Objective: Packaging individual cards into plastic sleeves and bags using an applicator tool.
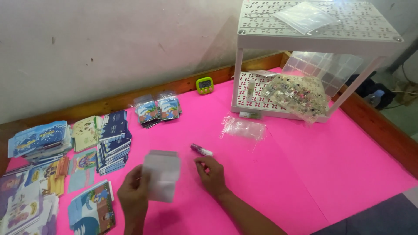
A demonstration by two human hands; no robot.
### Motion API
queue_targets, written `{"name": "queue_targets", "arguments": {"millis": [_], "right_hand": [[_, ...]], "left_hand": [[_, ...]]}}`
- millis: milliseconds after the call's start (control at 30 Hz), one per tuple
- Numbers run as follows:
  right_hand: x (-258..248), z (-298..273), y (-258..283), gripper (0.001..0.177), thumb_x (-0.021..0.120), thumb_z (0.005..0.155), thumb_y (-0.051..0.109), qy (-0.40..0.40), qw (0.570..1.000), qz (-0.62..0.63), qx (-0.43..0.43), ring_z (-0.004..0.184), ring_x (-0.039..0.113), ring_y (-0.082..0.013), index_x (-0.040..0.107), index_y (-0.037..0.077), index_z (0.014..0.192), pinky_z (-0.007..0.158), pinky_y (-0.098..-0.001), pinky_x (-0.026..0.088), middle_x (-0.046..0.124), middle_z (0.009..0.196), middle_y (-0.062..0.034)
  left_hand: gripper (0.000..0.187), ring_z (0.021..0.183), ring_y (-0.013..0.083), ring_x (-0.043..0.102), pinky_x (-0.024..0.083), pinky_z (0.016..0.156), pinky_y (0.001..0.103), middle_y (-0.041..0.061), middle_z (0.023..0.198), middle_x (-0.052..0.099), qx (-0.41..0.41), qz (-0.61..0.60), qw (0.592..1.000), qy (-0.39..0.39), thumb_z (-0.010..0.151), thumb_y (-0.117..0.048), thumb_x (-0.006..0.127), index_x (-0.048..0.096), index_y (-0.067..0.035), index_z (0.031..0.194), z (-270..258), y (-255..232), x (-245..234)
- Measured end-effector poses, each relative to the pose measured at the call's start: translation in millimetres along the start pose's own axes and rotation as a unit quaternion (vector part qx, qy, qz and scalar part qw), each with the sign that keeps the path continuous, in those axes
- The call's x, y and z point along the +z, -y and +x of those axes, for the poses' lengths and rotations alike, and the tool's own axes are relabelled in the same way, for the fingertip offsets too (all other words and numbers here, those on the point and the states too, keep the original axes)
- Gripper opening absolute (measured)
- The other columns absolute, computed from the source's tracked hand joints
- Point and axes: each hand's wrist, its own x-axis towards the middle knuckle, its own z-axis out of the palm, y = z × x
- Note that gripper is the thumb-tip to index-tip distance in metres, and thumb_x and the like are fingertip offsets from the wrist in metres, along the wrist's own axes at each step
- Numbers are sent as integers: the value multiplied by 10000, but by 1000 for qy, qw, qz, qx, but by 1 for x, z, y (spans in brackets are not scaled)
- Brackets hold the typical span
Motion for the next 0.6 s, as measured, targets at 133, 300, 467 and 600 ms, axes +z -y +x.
{"name": "queue_targets", "arguments": {"millis": [133, 300, 467, 600], "right_hand": [[-17, 25, 14, 173, 679, 900, -19, -78, 991, -88, -68, 825, 628, -185, 729, 73, 1038, 703, -312, 546, 719, 924, -48], [-22, 27, 2, 286, 699, 913, 113, 11, 988, -152, -23, 1021, 636, -239, 748, 76, 1192, 735, -345, 596, 727, 978, -79], [-21, 19, -13, 398, 739, 869, 159, 82, 968, -229, -58, 1095, 594, -292, 719, 139, 1266, 827, -414, 558, 734, 1092, -61], [-21, 20, -8, 240, 718, 862, 72, 99, 975, -197, -19, 1007, 615, -246, 778, 142, 1083, 794, -395, 541, 767, 944, -1]], "left_hand": [[305, 952, 179, 710, 575, 806, 325, 91, 1053, 820, -51, 3, 983, 176, 904, -86, 673, 802, -44, 1176, 31, 45, 39], [302, 983, 112, 724, 567, 864, 254, -44, 1117, 823, 3, 195, 946, 260, 933, -193, 657, 801, -193, 1199, 41, 52, 68], [244, 933, 123, 735, 570, 842, 282, -56, 1052, 831, 112, 229, 927, 277, 919, -202, 652, 813, -195, 1101, 50, 63, 72], [87, 799, 182, 679, 462, 764, 421, -88, 839, 757, 474, 417, 767, 115, 948, -281, 652, 738, -268, 938, 70, 126, 79]]}}
